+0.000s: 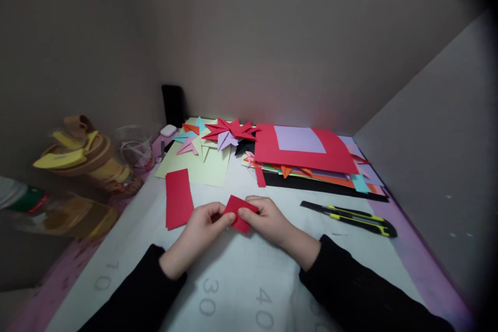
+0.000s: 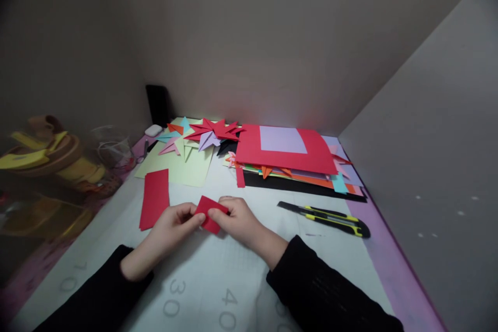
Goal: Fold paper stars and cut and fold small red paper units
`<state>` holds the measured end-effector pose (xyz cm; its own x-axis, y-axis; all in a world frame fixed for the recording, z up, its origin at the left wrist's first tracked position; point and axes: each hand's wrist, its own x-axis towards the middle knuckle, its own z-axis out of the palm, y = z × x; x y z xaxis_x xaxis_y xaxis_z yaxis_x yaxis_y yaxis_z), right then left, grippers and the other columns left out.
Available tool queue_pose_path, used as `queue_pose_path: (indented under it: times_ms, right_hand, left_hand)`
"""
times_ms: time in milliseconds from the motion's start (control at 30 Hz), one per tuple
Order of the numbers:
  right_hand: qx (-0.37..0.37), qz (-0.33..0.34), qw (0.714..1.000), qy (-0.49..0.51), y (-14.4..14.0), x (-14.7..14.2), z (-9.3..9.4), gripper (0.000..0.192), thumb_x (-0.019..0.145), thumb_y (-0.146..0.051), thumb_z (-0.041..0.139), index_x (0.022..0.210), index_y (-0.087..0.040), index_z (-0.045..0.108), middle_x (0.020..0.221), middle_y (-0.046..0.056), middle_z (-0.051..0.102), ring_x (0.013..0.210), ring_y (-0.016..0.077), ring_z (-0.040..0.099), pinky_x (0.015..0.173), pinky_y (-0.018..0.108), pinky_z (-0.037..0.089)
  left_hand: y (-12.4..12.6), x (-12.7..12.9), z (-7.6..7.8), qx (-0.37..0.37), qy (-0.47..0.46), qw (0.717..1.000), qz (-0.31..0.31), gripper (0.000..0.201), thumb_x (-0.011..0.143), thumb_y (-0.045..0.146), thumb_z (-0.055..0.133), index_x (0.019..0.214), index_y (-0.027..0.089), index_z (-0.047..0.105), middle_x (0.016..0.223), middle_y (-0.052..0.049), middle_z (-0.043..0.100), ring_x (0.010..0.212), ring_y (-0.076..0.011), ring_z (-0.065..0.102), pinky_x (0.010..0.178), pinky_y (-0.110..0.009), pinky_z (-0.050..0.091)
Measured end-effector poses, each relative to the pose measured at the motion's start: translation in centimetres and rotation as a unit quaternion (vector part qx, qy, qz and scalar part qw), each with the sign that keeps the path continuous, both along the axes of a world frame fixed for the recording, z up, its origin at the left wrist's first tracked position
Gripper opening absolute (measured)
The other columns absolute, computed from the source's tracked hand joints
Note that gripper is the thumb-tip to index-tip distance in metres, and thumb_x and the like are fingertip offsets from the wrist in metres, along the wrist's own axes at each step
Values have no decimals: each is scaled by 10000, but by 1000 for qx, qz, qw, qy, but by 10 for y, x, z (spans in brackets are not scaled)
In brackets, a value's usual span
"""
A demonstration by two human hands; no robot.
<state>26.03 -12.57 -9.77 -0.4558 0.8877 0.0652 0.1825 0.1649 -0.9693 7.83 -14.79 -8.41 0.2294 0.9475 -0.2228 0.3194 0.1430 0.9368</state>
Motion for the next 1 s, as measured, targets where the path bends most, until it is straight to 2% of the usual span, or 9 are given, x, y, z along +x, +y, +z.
queue_pose_path:
  times_ms: [133, 400, 467, 567, 633, 733, 833, 1000]
  right_hand:
    - [3, 6, 1000, -12, -1, 0, 2, 351, 848, -332, 530, 539, -167, 501, 598, -27, 422, 551, 99, 424, 521, 228, 315]
    - [-5, 9, 1000, -10, 1, 2, -2, 343, 842, -322, 526, 541, -168, 475, 600, -28, 421, 547, 93, 419, 510, 221, 311]
    - [4, 25, 999, -20, 0, 1, -3, 340, 833, -297, 531, 528, -172, 450, 582, -34, 414, 535, 89, 412, 506, 221, 303]
    - [33, 91, 994, -51, -2, -3, -5, 326, 800, -231, 558, 509, -175, 421, 549, -45, 407, 533, 86, 422, 526, 217, 308]
    - [44, 111, 991, -65, -3, -5, -6, 305, 770, -207, 588, 510, -174, 432, 550, -49, 420, 547, 86, 440, 547, 214, 319]
    - [18, 34, 998, -54, -1, -6, -10, 263, 759, -236, 621, 543, -172, 484, 593, -43, 457, 571, 90, 450, 549, 210, 328]
    - [8, -56, 998, -29, 2, -6, -12, 232, 783, -256, 609, 588, -172, 518, 631, -33, 488, 588, 95, 457, 555, 211, 343]
    - [106, -42, 992, -51, 0, -11, -10, 236, 833, -173, 514, 598, -175, 538, 655, -17, 503, 633, 111, 497, 607, 223, 381]
  left_hand:
    - [-3, -1, 3, 14, 56, 998, 13, 302, 756, 378, 570, 556, 178, 462, 539, 52, 441, 525, -102, 381, 506, -213, 290]
    - [0, -7, 1, 28, 133, 991, -17, 365, 778, 395, 517, 494, 168, 490, 487, 38, 443, 518, -114, 398, 507, -226, 295]
    - [1, -8, 0, 29, 119, 992, -18, 330, 773, 397, 535, 547, 157, 557, 529, 19, 515, 549, -127, 452, 527, -230, 329]
    - [2, -8, 2, 22, 41, 999, -20, 213, 729, 357, 611, 761, 151, 654, 728, -26, 651, 676, -159, 553, 613, -243, 407]
    - [3, -8, 2, 19, 7, 1000, -24, 192, 727, 331, 622, 791, 154, 657, 772, -37, 664, 712, -163, 568, 648, -250, 424]
    - [4, -9, 0, 18, -3, 1000, -10, 172, 749, 327, 613, 728, 157, 617, 685, -11, 616, 653, -138, 536, 611, -236, 402]
    - [4, -8, -6, 3, -30, 1000, 1, 183, 740, 336, 634, 766, 164, 579, 622, 27, 557, 586, -116, 493, 554, -217, 366]
    - [6, 1, -18, 31, -76, 997, 8, 239, 754, 386, 613, 763, 148, 601, 666, 0, 588, 624, -134, 516, 593, -238, 389]
